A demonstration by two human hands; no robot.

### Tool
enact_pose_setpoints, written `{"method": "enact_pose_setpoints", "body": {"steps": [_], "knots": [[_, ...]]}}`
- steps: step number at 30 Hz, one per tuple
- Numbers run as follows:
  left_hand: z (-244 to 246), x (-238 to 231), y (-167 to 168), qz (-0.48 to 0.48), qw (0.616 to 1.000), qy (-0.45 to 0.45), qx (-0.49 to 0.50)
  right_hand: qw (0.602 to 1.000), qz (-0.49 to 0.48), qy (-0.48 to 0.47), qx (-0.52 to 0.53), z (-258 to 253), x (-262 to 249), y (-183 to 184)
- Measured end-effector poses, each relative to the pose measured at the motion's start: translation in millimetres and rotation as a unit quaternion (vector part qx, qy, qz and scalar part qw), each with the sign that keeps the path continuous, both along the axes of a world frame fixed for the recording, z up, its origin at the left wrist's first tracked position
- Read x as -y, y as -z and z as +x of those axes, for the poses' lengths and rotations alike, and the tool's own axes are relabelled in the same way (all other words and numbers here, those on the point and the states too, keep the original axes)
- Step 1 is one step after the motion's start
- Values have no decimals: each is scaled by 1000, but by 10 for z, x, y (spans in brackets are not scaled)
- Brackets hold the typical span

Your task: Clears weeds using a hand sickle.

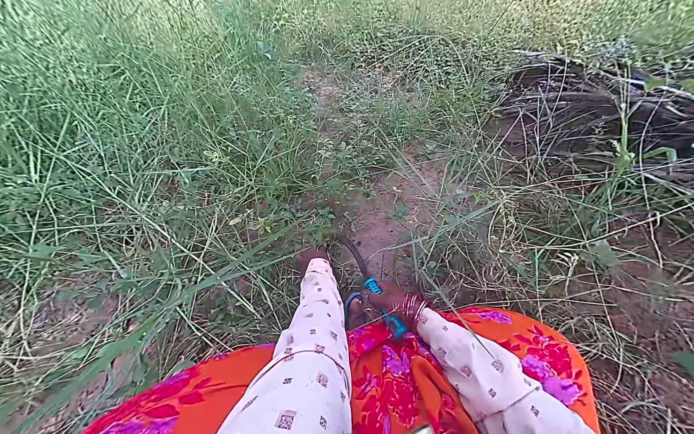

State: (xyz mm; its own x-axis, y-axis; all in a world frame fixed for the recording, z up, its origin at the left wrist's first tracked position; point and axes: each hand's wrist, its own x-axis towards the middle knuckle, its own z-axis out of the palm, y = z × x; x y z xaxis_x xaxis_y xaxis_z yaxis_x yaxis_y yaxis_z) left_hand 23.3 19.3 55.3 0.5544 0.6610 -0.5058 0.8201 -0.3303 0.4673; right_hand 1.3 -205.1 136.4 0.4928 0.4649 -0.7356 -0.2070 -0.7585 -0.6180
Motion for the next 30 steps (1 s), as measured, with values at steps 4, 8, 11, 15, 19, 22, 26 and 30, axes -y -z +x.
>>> {"method": "enact_pose_setpoints", "body": {"steps": [4,8,11,15,19,22,26,30], "knots": [[10,10,224,8,997,-74,28,1000,-5,-12,0,-17,31,-46],[63,-53,300,-39,957,-277,81,1000,-9,-20,-6,-92,168,-462],[-72,-175,168,-42,921,-376,98,999,21,16,24,-120,212,-543],[-341,-195,184,6,947,-293,133,994,61,70,62,-58,117,-375],[-369,3,369,30,957,-224,182,986,88,144,12,-22,11,-275],[-193,168,601,113,961,-163,191,969,142,198,-50,-22,-3,-171],[-225,314,238,43,993,-53,94,953,205,212,-70,-35,-36,68],[-364,359,166,9,993,-58,100,959,214,178,-56,-4,-81,211]]}}
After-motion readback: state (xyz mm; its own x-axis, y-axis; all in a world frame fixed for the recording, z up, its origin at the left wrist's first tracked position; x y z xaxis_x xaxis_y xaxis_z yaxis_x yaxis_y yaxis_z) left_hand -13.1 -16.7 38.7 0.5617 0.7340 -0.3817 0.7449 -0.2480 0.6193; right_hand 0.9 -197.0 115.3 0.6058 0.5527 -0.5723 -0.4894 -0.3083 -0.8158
